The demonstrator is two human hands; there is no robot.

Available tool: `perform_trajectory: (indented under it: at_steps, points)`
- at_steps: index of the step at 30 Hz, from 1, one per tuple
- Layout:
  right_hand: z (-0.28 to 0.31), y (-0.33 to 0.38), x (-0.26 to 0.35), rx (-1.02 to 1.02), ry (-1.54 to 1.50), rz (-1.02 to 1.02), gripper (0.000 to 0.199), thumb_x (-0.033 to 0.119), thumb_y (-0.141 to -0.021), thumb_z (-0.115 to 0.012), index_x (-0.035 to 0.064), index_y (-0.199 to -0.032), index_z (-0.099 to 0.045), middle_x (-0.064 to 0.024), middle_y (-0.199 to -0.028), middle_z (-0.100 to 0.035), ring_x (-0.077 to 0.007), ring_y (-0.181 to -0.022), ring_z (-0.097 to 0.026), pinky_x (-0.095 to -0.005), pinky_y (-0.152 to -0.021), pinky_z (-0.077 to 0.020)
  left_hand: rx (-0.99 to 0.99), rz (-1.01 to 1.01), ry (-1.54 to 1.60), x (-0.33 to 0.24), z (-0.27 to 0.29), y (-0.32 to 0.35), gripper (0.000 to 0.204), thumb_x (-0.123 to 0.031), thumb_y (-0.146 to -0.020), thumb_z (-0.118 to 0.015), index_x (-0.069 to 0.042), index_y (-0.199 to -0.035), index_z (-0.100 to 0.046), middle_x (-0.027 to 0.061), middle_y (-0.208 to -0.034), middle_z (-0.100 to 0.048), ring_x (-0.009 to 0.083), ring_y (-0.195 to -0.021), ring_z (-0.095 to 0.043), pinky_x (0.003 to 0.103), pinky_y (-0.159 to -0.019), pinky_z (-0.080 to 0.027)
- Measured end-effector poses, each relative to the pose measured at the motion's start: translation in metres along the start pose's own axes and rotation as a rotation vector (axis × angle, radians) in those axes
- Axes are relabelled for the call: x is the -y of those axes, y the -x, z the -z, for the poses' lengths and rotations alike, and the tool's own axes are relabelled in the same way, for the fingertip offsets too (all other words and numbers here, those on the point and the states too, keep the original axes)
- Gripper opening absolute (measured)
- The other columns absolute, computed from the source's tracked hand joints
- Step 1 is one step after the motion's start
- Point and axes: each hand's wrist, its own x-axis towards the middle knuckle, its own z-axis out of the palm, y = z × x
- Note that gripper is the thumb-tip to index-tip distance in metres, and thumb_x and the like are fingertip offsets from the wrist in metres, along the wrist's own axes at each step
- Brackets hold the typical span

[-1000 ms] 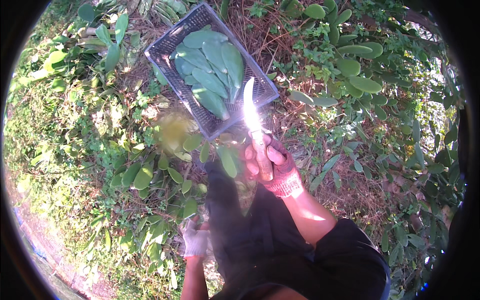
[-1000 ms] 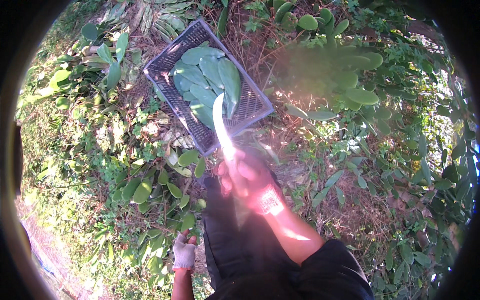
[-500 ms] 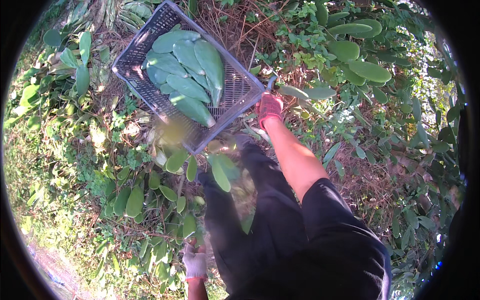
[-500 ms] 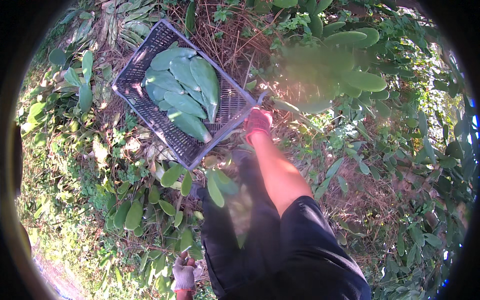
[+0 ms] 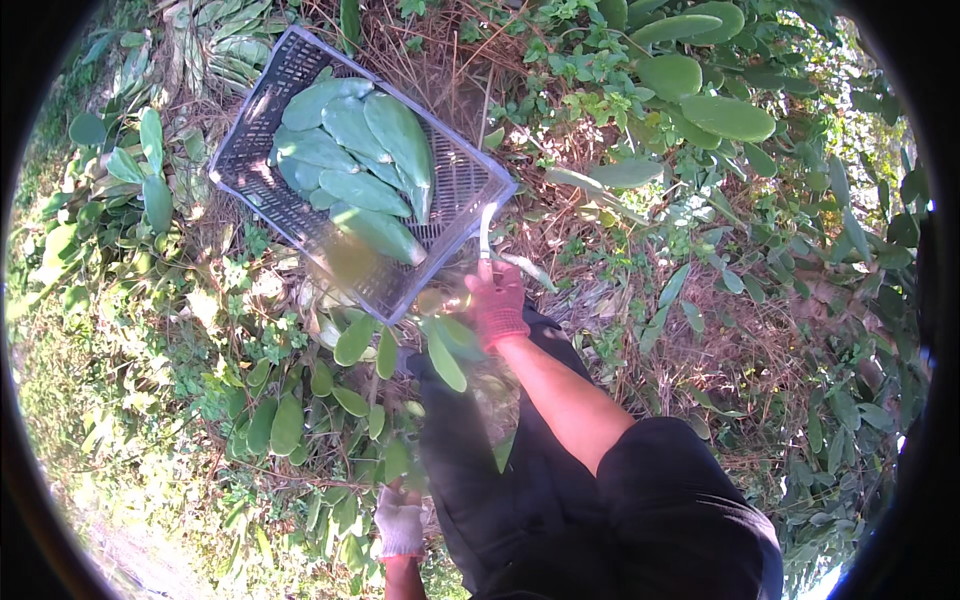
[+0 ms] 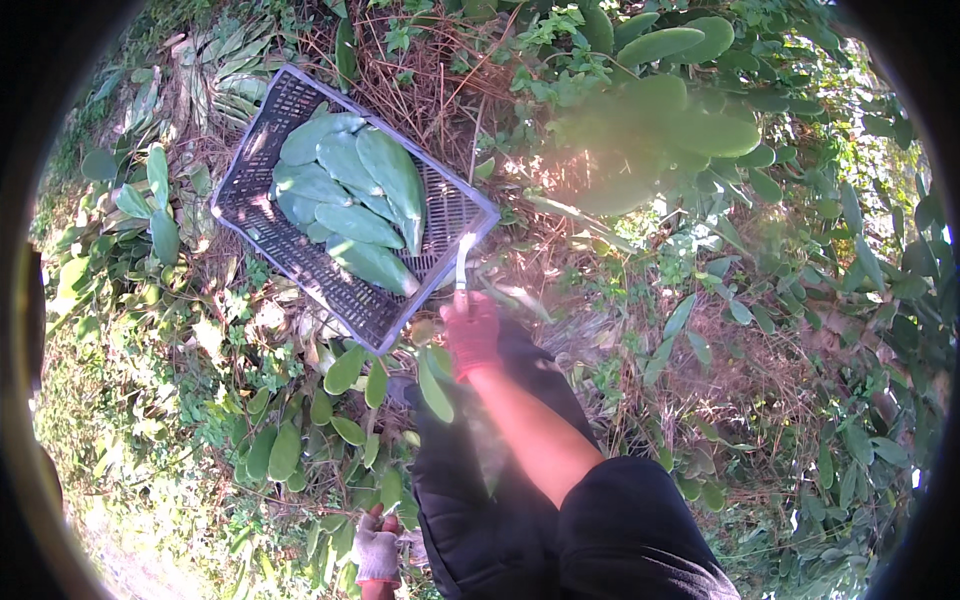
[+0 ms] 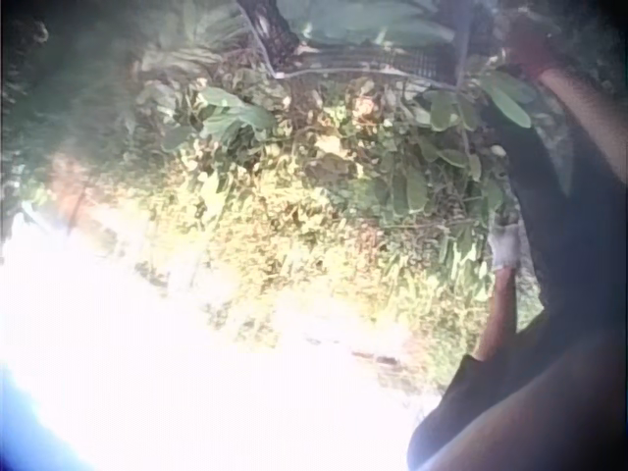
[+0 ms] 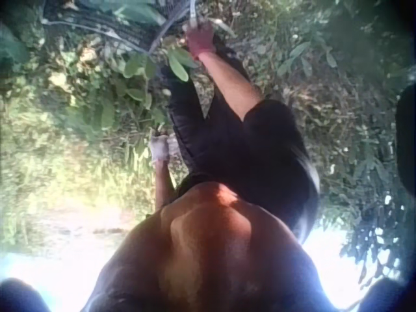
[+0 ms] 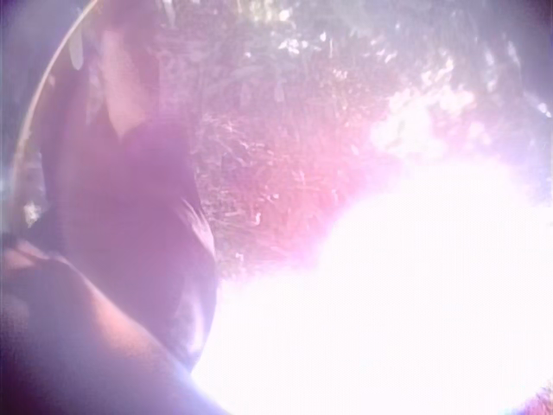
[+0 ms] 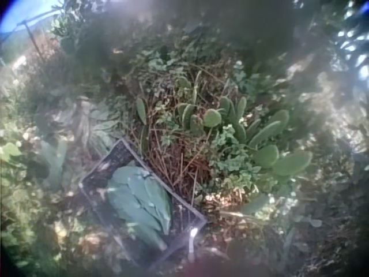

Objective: The person uses a curved knife to cut cactus pads from a prickly pear cactus and places them into a black plastic crate. The person repeatedly reaches for pads, cuts them, and adds them to the crate while moving around the cactus.

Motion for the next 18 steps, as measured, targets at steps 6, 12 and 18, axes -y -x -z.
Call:
perform_trajectory:
  at_steps: [6, 12, 18]
  points:
    - [0.016, -0.071, 0.038, 0.023, -0.268, -0.176, 0.011, 0.014, -0.089, -0.063, 0.0077, -0.096, -0.057, -0.0053, -0.075, -0.06, -0.0141, -0.059, -0.056, -0.0321, -0.053, -0.0499, -0.041, 0.016, -0.064, -0.009, 0.006, 0.004, 0.043, 0.002, -0.083, -0.06, 0.008, -0.125, -0.052, 0.0123, -0.107, -0.065, 0.0134, -0.087, -0.059, 0.024, -0.075, -0.047]
    - [0.011, -0.118, 0.033, 0.093, -0.677, -0.305, 0.015, 0.023, -0.097, -0.05, 0.0116, -0.088, -0.054, -0.0032, -0.073, -0.055, -0.0136, -0.057, -0.053, -0.0274, -0.053, -0.0458, -0.005, -0.017, -0.147, 0.002, -0.003, -0.004, 0.044, 0.001, -0.083, -0.06, 0.001, -0.126, -0.056, 0.0067, -0.095, -0.066, 0.0088, -0.078, -0.057, 0.022, -0.069, -0.046]
    - [-0.003, -0.121, 0.025, 0.111, -0.759, -0.244, 0.009, 0.019, -0.095, -0.052, 0.0131, -0.088, -0.052, -0.0025, -0.071, -0.054, -0.0125, -0.053, -0.05, -0.0264, -0.048, -0.0426, 0.012, 0.005, -0.002, 0.004, -0.008, -0.001, 0.046, 0.007, -0.082, -0.057, -0.003, -0.127, -0.058, 0.002, -0.093, -0.066, 0.0071, -0.073, -0.055, 0.02, -0.064, -0.044]
